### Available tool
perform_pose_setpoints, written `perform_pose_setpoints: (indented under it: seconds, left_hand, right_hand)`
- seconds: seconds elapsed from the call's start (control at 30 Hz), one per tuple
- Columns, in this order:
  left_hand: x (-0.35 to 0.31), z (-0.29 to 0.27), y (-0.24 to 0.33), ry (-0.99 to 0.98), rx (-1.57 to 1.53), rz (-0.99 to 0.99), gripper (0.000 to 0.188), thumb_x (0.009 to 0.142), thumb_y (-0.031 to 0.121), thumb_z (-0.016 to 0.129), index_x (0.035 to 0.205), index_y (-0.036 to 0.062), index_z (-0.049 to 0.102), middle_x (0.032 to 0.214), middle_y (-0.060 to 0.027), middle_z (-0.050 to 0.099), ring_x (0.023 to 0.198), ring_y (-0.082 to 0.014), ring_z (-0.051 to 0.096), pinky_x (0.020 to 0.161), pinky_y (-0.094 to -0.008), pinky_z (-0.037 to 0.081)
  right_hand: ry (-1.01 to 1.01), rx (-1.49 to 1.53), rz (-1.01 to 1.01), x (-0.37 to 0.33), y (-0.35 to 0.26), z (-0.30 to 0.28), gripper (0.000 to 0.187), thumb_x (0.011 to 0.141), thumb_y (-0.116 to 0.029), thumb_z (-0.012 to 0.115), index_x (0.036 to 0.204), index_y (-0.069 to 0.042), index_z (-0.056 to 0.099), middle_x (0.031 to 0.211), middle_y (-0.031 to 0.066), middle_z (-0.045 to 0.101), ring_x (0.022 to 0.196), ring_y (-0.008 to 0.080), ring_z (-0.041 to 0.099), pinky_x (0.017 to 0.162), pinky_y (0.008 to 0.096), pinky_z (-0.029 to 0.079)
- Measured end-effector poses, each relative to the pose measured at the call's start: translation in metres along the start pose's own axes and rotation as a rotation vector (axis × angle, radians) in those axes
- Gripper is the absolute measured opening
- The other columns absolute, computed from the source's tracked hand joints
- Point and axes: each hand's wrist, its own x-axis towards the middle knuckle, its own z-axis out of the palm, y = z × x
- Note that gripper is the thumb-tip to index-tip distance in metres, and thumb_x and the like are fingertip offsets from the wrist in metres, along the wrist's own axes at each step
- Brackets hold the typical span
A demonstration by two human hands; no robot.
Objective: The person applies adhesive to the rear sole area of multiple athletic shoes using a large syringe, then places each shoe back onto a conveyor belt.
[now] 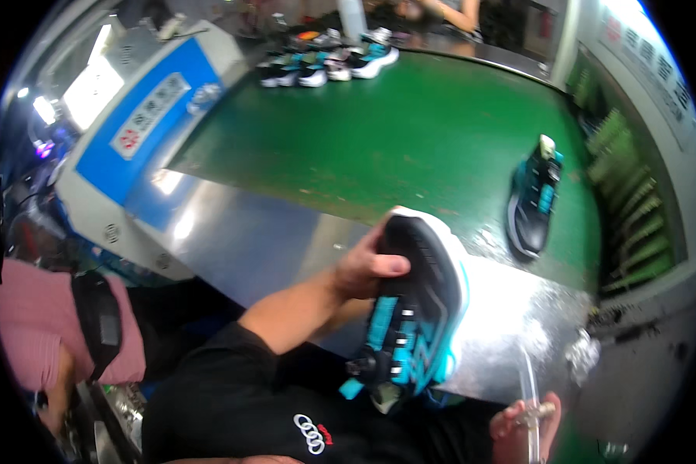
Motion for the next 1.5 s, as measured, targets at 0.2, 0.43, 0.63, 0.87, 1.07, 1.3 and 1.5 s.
perform_pose_setpoints:
  seconds: [0.2, 0.43, 0.63, 0.87, 1.07, 1.3, 1.5]
  left_hand:
    - [-0.006, 0.001, -0.001, -0.152, 0.03, 0.067, 0.057, 0.068, 0.001, 0.07, 0.119, 0.007, 0.045, 0.106, -0.0066, 0.058, 0.1, -0.0168, 0.056, 0.089, -0.0327, 0.045]
    - [-0.017, 0.006, 0.0, -0.188, 0.2, 0.086, 0.063, 0.058, 0.009, 0.077, 0.113, 0.006, 0.047, 0.108, -0.015, 0.057, 0.104, -0.0257, 0.055, 0.09, -0.0389, 0.043]
    - [-0.02, 0.011, 0.004, -0.283, 0.303, 0.146, 0.062, 0.058, 0.009, 0.079, 0.112, 0.0057, 0.048, 0.106, -0.018, 0.058, 0.103, -0.0276, 0.056, 0.088, -0.0406, 0.045]
    - [-0.02, 0.013, 0.008, -0.351, 0.403, 0.21, 0.063, 0.058, 0.008, 0.079, 0.113, 0.0051, 0.048, 0.106, -0.0201, 0.058, 0.101, -0.0293, 0.058, 0.084, -0.0412, 0.048]
    - [-0.022, 0.016, 0.008, -0.374, 0.406, 0.218, 0.065, 0.058, 0.008, 0.079, 0.115, 0.005, 0.048, 0.106, -0.0208, 0.058, 0.101, -0.03, 0.058, 0.083, -0.0422, 0.048]
    - [-0.024, 0.021, 0.01, -0.354, 0.306, 0.158, 0.06, 0.06, 0.003, 0.076, 0.115, 0.0049, 0.051, 0.109, -0.0072, 0.055, 0.104, -0.018, 0.052, 0.09, -0.0324, 0.041]
    - [-0.021, 0.015, 0.007, -0.343, 0.391, 0.24, 0.066, 0.057, 0.007, 0.078, 0.114, 0.0022, 0.047, 0.105, -0.0217, 0.059, 0.1, -0.0306, 0.059, 0.084, -0.0415, 0.049]
  right_hand:
    - [-0.128, 0.306, -0.128, 0.034, -0.015, 0.053, 0.075, 0.071, -0.039, 0.066, 0.133, -0.011, 0.032, 0.111, 0.0189, 0.052, 0.093, 0.0249, 0.051, 0.07, 0.0373, 0.037]
    - [-0.059, 0.639, 0.109, 0.057, -0.036, 0.095, 0.026, 0.089, -0.028, 0.049, 0.101, -0.01, 0.063, 0.088, 0.0231, 0.062, 0.086, 0.0322, 0.054, 0.07, 0.0393, 0.036]
    - [-0.306, 0.36, -0.121, 0.063, -0.024, 0.097, 0.088, 0.066, -0.062, 0.071, 0.131, -0.012, 0.039, 0.103, 0.0201, 0.055, 0.085, 0.0242, 0.051, 0.063, 0.0337, 0.032]
    - [-0.293, 0.366, -0.078, 0.063, -0.027, 0.103, 0.087, 0.067, -0.06, 0.071, 0.13, -0.01, 0.04, 0.108, 0.0173, 0.054, 0.09, 0.0251, 0.052, 0.066, 0.0344, 0.031]
    - [-0.367, 0.406, -0.013, 0.067, -0.023, 0.094, 0.085, 0.068, -0.058, 0.071, 0.13, -0.009, 0.04, 0.113, 0.016, 0.053, 0.094, 0.0246, 0.05, 0.069, 0.0337, 0.029]
    - [-0.271, 0.386, -0.056, 0.066, -0.028, 0.108, 0.083, 0.069, -0.057, 0.072, 0.128, -0.007, 0.042, 0.112, 0.0154, 0.054, 0.093, 0.0253, 0.052, 0.069, 0.0334, 0.03]
    - [-0.286, 0.338, -0.108, 0.063, -0.02, 0.099, 0.084, 0.067, -0.06, 0.072, 0.125, -0.006, 0.044, 0.107, 0.0182, 0.055, 0.089, 0.0259, 0.055, 0.068, 0.0345, 0.032]
